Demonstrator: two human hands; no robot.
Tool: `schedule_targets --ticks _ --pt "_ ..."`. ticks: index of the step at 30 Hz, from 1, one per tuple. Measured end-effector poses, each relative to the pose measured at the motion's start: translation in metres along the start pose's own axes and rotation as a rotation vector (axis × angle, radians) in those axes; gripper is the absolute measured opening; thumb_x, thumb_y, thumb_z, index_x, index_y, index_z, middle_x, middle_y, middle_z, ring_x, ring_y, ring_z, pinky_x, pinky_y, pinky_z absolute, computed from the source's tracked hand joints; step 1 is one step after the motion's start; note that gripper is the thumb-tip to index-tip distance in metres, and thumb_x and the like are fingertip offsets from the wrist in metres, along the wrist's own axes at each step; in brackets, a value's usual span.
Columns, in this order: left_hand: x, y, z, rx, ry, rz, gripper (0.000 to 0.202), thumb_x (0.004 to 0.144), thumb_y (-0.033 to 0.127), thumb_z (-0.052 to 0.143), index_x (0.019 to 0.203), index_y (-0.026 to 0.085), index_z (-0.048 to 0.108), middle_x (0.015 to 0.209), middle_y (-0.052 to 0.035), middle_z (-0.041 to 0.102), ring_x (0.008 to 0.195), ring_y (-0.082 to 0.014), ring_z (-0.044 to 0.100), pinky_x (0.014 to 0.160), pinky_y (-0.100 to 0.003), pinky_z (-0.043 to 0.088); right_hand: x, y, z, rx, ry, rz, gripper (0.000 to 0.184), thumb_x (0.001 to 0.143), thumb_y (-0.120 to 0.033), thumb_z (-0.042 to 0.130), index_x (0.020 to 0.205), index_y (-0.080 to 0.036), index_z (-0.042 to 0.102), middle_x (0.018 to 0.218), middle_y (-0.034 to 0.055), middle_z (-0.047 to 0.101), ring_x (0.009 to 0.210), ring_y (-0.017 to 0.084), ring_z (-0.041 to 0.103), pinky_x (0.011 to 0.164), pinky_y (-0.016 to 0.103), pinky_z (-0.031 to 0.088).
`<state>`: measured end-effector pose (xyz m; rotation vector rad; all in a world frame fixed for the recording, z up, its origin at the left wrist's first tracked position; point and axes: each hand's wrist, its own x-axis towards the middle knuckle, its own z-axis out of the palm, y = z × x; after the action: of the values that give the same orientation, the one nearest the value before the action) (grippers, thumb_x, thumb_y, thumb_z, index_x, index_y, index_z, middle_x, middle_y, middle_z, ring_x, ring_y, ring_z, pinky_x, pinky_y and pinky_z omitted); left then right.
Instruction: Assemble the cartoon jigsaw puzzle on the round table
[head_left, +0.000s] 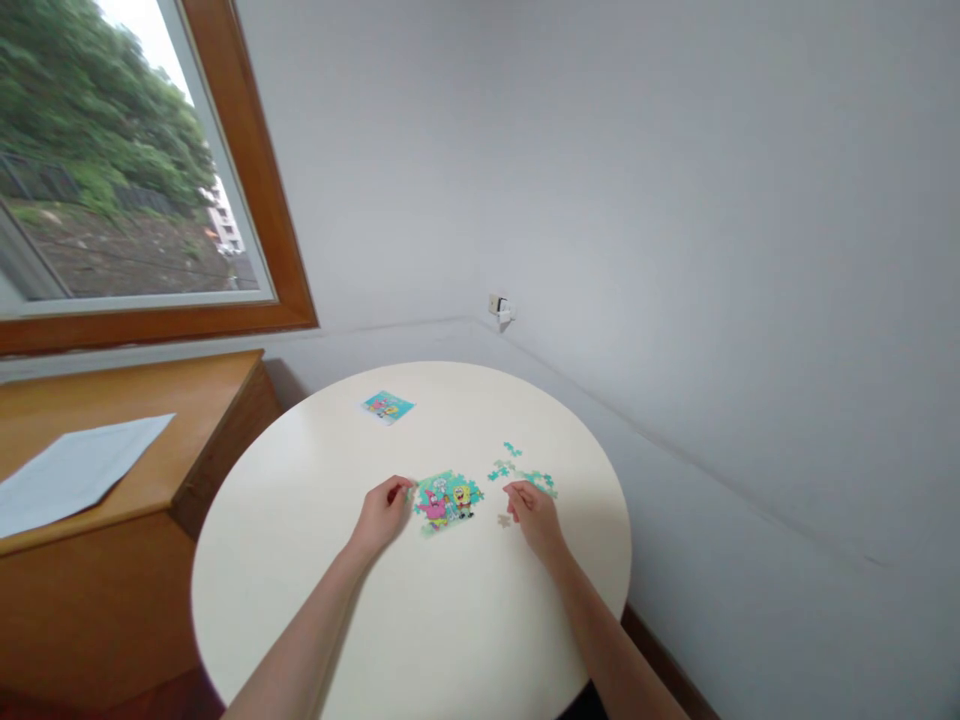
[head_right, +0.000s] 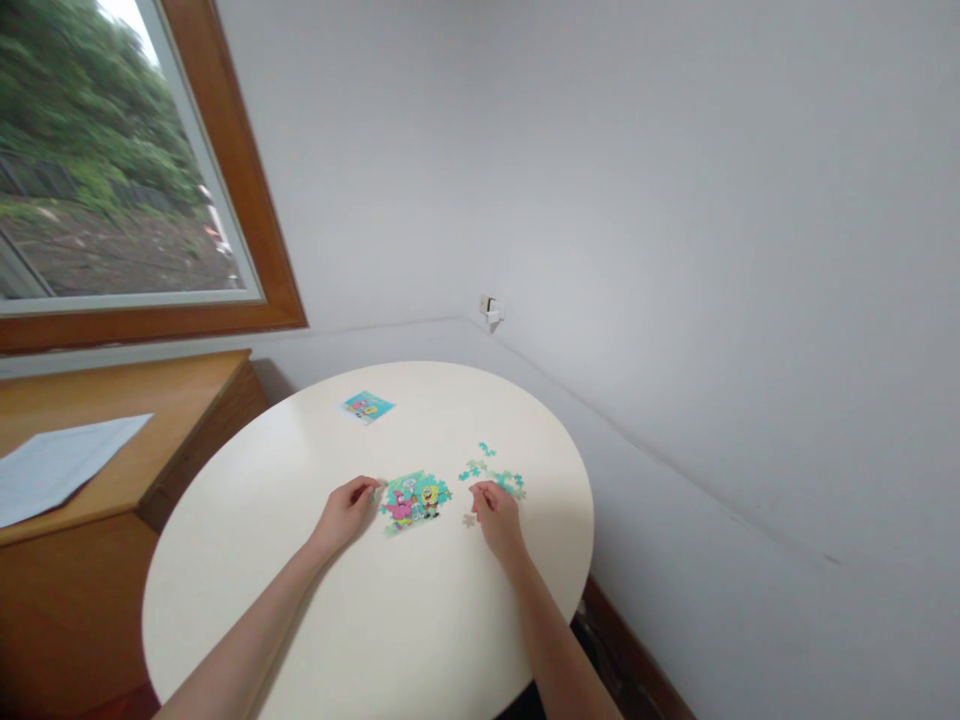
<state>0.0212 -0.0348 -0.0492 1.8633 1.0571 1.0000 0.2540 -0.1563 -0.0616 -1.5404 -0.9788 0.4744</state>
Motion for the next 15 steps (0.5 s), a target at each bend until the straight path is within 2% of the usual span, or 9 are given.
schedule_targets --ticks 4,10,15 --pt "0.001 -0.003 0.001 -0.015 0.019 0.004 0.030 0.071 0.040 0.047 0.075 0.018 0.067 0.064 -0.0025 0.065 0.060 -0.0169 0.054 0.061 -0.028 0.040 -0.002 0.001 0.000 -0.012 -0.030 -0.014 0.039 0.072 -0.058 0.052 0.067 -0.020 0.058 0.048 -0.0027 0.052 0.043 0.012 0.046 0.044 0.025 0.037" --pt "0.006 -0.008 -0.004 -0.112 0.177 -0.035 0.036 0.068 0.049 0.052 0.078 0.017 0.063 0.055 0.0006 0.056 0.054 -0.0145 0.049 0.055 -0.026 0.038 -0.003 0.003 0.001 -0.051 -0.050 -0.036 0.040 0.074 -0.059 0.051 0.067 -0.020 0.059 0.048 -0.0027 0.052 0.044 0.013 0.048 0.046 0.025 0.037" --pt "0.008 -0.011 -0.007 -0.174 0.181 -0.068 0.046 0.067 0.057 0.053 0.085 0.016 0.063 0.051 0.0024 0.051 0.050 -0.0135 0.049 0.053 -0.026 0.039 -0.003 0.000 0.000 -0.068 -0.074 -0.042 0.040 0.073 -0.060 0.051 0.066 -0.021 0.059 0.049 -0.0022 0.052 0.045 0.013 0.048 0.046 0.025 0.037"
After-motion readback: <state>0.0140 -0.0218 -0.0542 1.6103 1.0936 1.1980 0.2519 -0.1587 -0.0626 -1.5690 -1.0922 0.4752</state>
